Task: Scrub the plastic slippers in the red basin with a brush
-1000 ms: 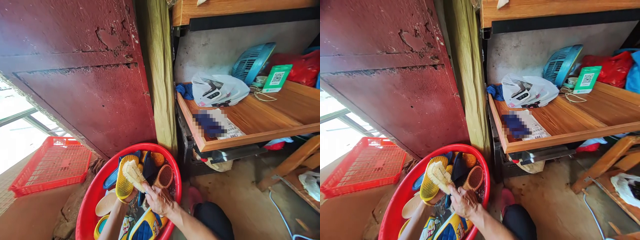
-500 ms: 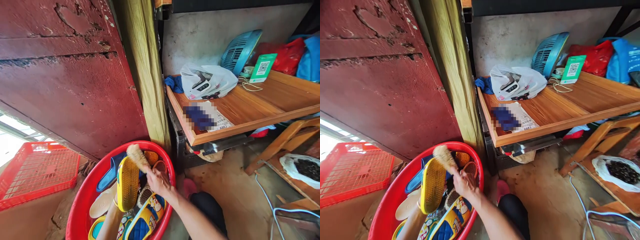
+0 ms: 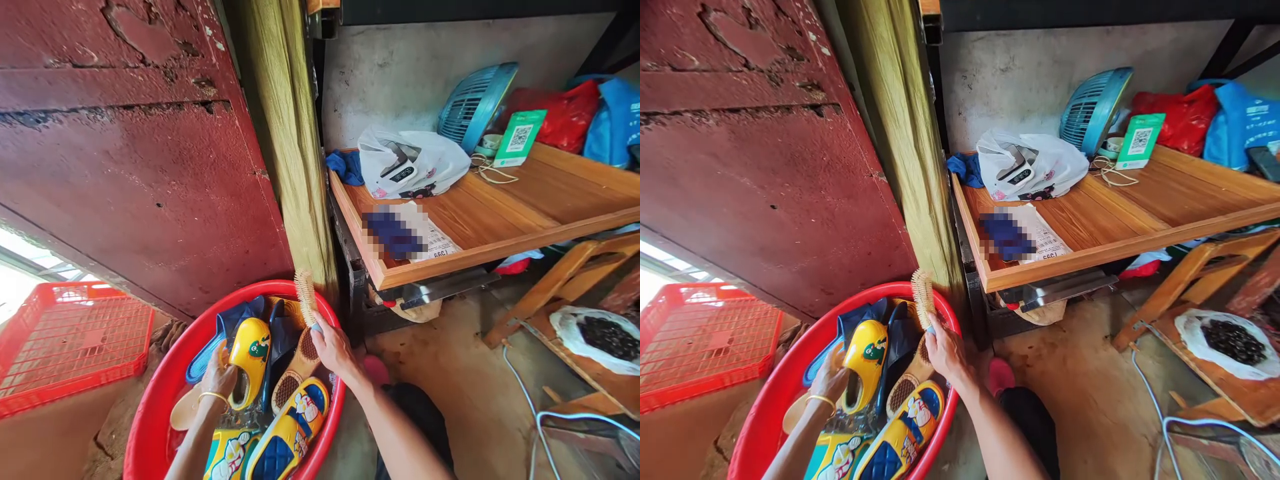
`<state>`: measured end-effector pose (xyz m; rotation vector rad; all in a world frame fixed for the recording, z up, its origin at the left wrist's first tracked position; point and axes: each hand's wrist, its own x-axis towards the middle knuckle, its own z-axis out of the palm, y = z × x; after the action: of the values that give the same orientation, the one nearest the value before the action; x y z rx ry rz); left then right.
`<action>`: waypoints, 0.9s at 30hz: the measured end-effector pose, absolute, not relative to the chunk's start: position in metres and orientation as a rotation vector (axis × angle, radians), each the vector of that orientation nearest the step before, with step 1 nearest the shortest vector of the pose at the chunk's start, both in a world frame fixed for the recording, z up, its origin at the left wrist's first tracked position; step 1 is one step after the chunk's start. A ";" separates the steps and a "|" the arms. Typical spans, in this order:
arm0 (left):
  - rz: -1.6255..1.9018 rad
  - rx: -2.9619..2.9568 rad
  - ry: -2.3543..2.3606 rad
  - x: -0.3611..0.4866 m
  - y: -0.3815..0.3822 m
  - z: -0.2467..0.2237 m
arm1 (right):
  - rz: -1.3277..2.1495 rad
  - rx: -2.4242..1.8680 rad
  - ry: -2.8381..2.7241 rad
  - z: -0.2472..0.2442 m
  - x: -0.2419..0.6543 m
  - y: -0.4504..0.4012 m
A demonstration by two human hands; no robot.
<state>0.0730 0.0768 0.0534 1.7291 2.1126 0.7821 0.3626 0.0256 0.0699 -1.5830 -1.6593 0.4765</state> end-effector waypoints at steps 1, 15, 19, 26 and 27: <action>0.778 1.797 2.123 0.074 0.074 0.050 | 0.481 -1.577 -1.670 0.070 0.363 0.026; 0.453 2.404 1.991 0.099 0.043 0.072 | 0.611 -1.583 -1.740 0.063 0.361 0.028; 0.440 2.356 1.529 0.167 0.029 0.044 | 0.588 -1.575 -1.733 0.062 0.357 0.029; 0.126 2.081 1.586 0.212 0.054 -0.020 | 0.583 -1.640 -1.757 0.058 0.363 0.026; 0.112 2.015 1.579 0.212 0.057 -0.023 | 0.585 -1.648 -1.761 0.057 0.363 0.026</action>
<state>0.2122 0.0570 -0.0233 2.0155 1.5786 0.1119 0.3632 0.0256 0.0568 -1.6479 -1.7615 0.5848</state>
